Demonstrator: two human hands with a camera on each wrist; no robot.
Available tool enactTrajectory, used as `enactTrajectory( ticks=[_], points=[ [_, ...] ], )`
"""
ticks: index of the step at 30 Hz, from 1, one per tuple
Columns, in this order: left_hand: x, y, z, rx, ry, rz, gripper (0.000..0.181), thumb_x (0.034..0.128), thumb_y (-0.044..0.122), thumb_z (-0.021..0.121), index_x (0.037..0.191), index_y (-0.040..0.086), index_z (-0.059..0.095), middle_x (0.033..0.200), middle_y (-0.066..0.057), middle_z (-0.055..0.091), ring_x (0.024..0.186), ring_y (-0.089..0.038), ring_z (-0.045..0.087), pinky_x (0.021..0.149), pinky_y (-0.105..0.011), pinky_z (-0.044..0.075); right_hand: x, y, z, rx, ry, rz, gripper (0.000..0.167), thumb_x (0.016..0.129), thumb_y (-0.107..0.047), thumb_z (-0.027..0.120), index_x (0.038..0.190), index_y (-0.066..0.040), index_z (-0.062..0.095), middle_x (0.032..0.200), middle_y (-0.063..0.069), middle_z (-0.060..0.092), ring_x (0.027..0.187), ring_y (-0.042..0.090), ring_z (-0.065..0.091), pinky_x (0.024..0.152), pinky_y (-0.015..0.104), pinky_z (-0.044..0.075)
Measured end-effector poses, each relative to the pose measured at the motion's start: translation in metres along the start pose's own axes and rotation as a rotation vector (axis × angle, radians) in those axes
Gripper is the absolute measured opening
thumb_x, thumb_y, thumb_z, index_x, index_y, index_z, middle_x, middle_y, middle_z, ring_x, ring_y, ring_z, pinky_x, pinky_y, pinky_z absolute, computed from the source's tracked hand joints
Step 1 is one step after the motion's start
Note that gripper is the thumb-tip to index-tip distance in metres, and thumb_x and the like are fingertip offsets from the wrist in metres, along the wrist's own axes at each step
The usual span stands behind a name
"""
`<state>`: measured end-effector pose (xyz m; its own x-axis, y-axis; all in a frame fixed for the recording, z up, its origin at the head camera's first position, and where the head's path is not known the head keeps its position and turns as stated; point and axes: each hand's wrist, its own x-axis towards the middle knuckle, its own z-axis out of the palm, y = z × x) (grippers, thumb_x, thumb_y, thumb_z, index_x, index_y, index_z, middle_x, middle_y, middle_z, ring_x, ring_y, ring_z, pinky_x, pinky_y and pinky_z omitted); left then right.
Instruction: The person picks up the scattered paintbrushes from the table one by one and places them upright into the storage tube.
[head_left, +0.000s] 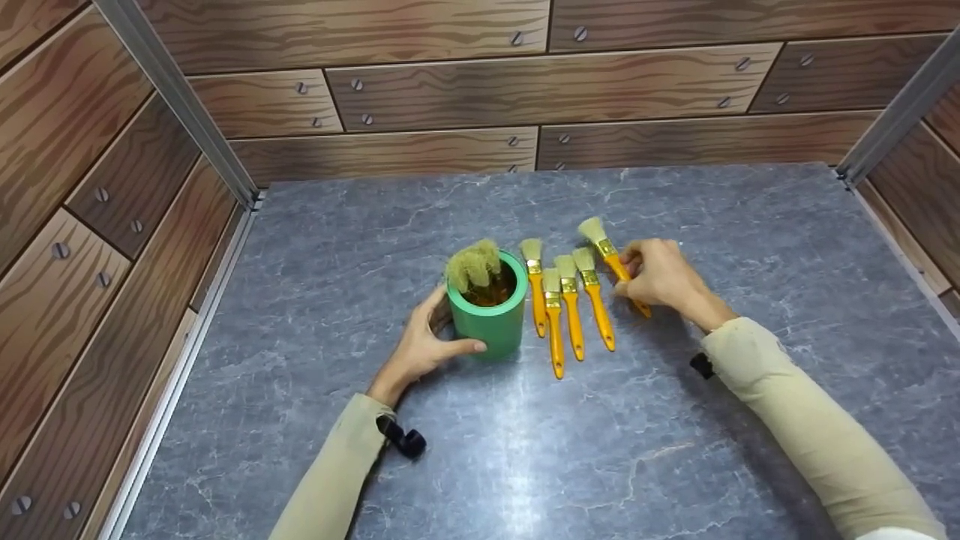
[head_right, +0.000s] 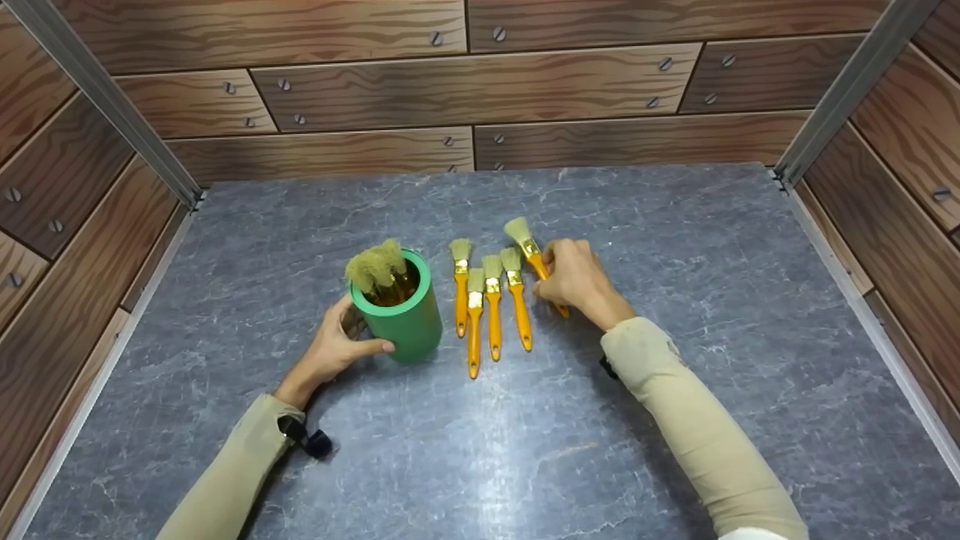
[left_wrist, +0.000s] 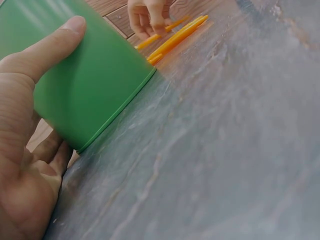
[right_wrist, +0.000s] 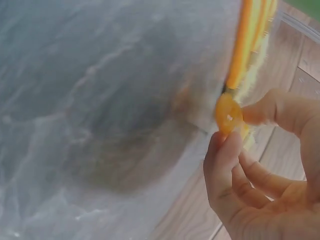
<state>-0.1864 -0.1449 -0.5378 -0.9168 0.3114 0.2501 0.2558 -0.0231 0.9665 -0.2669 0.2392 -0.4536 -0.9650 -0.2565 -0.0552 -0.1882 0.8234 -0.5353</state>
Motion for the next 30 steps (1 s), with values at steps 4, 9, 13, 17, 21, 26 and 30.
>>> enactTrajectory(
  ticks=[4,9,13,17,21,26,30],
  points=[
    [-0.001,0.000,0.000,0.005,0.001,-0.009,0.106,0.0784,0.011,0.097,0.166,0.025,0.039,0.162,0.000,0.053,0.152,-0.021,0.048,0.127,-0.042,0.041,-0.005,-0.006,-0.008,0.014,0.062,-0.041,0.038,0.083,-0.011,0.083,0.116,0.005,0.073,0.104,0.020,0.075,0.087,0.031,0.072,0.078,0.041,0.059],
    [-0.001,-0.001,0.001,0.009,-0.006,-0.003,0.107,0.0796,0.012,0.097,0.167,0.023,0.037,0.164,-0.002,0.051,0.153,-0.023,0.046,0.128,-0.044,0.039,-0.012,-0.016,-0.018,0.065,0.123,-0.083,0.038,0.085,-0.011,0.082,0.119,0.004,0.075,0.105,0.021,0.075,0.088,0.034,0.075,0.078,0.047,0.063],
    [-0.001,0.000,0.001,0.000,-0.004,0.002,0.107,0.0795,0.009,0.096,0.167,0.022,0.037,0.164,-0.004,0.051,0.154,-0.025,0.045,0.129,-0.045,0.038,-0.018,-0.025,-0.024,0.124,0.172,-0.127,0.035,0.086,-0.008,0.080,0.119,0.003,0.075,0.107,0.023,0.076,0.090,0.038,0.076,0.080,0.045,0.066],
    [-0.001,0.001,0.001,-0.004,0.002,0.001,0.107,0.0789,0.008,0.096,0.167,0.020,0.037,0.164,-0.004,0.051,0.154,-0.025,0.045,0.129,-0.045,0.037,-0.021,-0.035,-0.027,0.181,0.240,-0.190,0.032,0.085,-0.002,0.079,0.116,0.004,0.075,0.103,0.022,0.077,0.085,0.031,0.075,0.073,0.019,0.060],
    [-0.001,0.001,0.001,-0.004,0.009,-0.004,0.107,0.0769,0.008,0.098,0.166,0.018,0.039,0.163,-0.006,0.052,0.153,-0.026,0.046,0.129,-0.044,0.037,-0.027,-0.045,-0.030,0.246,0.262,-0.248,0.027,0.089,0.000,0.079,0.115,0.006,0.074,0.101,0.021,0.077,0.083,0.017,0.070,0.073,0.009,0.056],
    [-0.001,0.001,0.001,0.002,0.011,-0.009,0.107,0.0768,0.009,0.098,0.166,0.018,0.039,0.163,-0.005,0.052,0.153,-0.025,0.046,0.129,-0.043,0.037,-0.033,-0.058,-0.034,0.337,0.258,-0.283,0.026,0.092,-0.001,0.082,0.116,0.006,0.073,0.104,0.020,0.078,0.086,0.004,0.069,0.079,0.011,0.059],
    [-0.001,0.001,0.001,0.008,0.007,-0.008,0.108,0.0773,0.012,0.098,0.166,0.021,0.038,0.163,-0.003,0.052,0.154,-0.024,0.046,0.129,-0.043,0.038,-0.036,-0.070,-0.037,0.407,0.250,-0.308,0.027,0.092,-0.002,0.083,0.117,0.004,0.074,0.106,0.019,0.079,0.088,0.003,0.071,0.082,0.014,0.061]
  ],
)
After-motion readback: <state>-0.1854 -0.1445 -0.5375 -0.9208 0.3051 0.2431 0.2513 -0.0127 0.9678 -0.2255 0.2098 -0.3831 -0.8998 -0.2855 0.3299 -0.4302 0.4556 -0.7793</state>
